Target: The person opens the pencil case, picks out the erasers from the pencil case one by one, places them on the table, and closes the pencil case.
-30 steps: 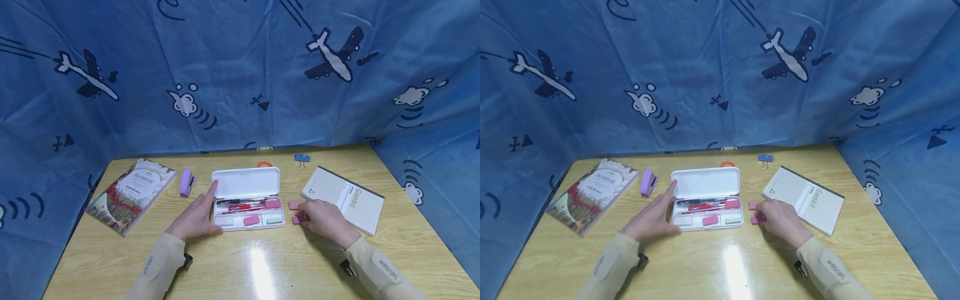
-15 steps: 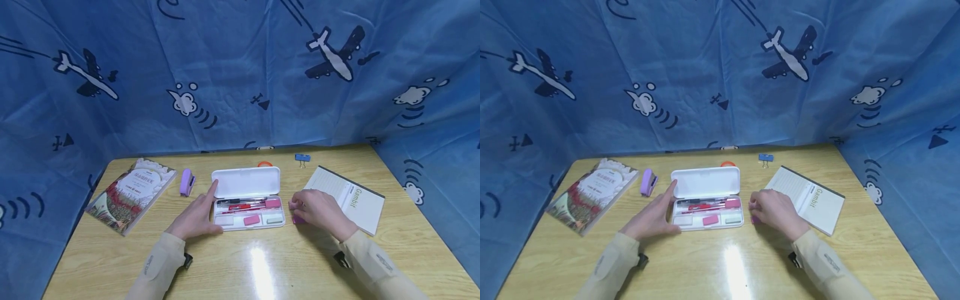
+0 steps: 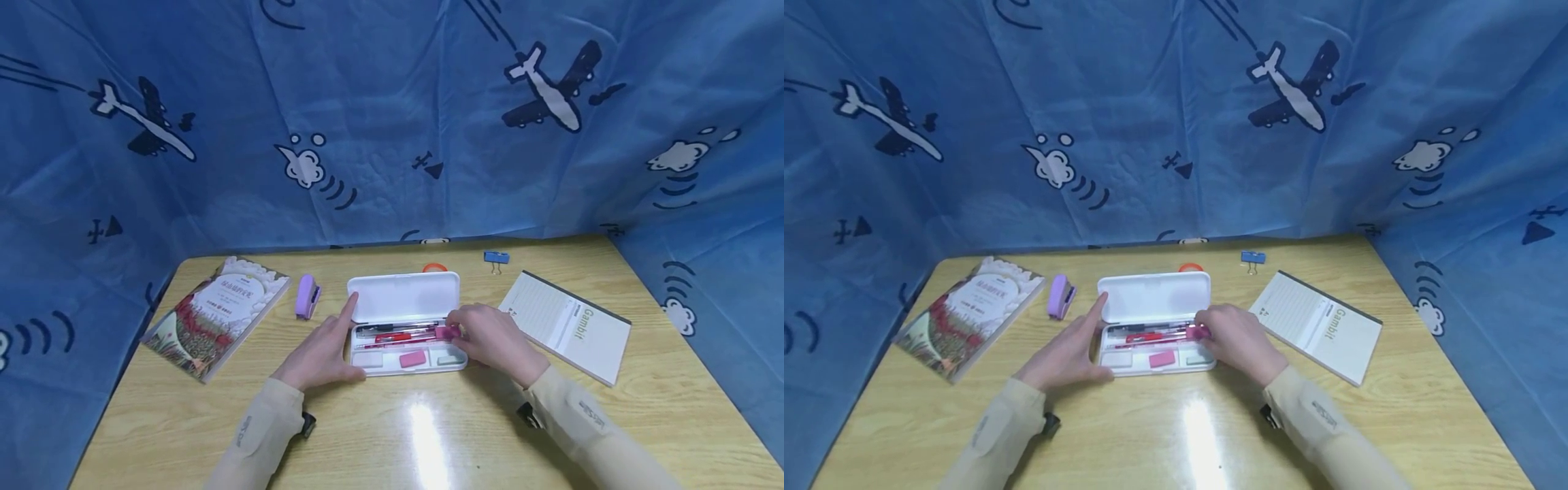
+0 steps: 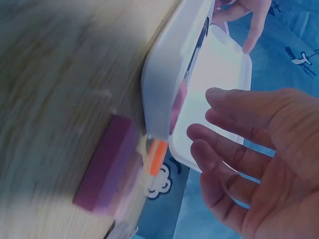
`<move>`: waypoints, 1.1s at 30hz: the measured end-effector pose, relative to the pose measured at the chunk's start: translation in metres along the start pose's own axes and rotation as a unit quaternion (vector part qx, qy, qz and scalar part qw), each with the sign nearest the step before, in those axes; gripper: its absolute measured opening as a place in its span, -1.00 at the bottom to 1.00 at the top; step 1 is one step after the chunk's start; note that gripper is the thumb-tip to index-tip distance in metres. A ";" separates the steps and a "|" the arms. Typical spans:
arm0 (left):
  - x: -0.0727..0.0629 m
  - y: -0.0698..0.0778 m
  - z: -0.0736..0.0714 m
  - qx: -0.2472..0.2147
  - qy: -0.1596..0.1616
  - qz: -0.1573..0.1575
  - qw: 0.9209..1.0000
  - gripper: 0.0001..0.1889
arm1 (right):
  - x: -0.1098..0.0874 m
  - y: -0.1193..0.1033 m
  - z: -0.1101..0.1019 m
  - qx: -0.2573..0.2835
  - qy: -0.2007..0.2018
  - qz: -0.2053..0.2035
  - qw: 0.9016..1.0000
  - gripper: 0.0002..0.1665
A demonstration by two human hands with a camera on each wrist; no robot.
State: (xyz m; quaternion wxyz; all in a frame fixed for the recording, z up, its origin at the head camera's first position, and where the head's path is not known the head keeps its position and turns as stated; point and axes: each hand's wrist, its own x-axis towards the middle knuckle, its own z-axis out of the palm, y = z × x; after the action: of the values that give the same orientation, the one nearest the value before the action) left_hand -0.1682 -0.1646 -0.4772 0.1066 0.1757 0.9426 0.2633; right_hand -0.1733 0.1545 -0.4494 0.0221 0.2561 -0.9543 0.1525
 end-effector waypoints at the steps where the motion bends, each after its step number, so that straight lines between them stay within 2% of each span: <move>1: 0.000 0.000 0.000 -0.001 0.000 0.001 1.000 0.49 | 0.002 -0.001 0.001 -0.003 -0.003 0.000 1.000 -0.87; 8: 0.001 0.002 0.000 0.001 -0.002 0.002 1.000 0.50 | 0.012 0.000 0.011 -0.015 -0.034 0.013 0.999 -0.86; 14: 0.001 0.002 0.000 0.001 -0.003 0.004 1.000 0.49 | 0.016 0.002 0.015 -0.021 -0.040 0.017 0.999 -0.88; 24: 0.001 0.001 -0.001 0.000 -0.003 0.008 1.000 0.49 | 0.016 0.001 0.016 -0.045 -0.023 -0.008 0.999 -0.88; 33: 0.000 0.000 -0.001 0.001 -0.001 0.009 1.000 0.49 | 0.003 0.006 -0.004 -0.033 0.009 -0.018 0.999 -0.86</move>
State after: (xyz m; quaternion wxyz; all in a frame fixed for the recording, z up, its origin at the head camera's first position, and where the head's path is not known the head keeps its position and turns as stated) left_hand -0.1685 -0.1655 -0.4765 0.1047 0.1846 0.9412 0.2629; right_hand -0.1789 0.1595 -0.4472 0.0422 0.2708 -0.9538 0.1229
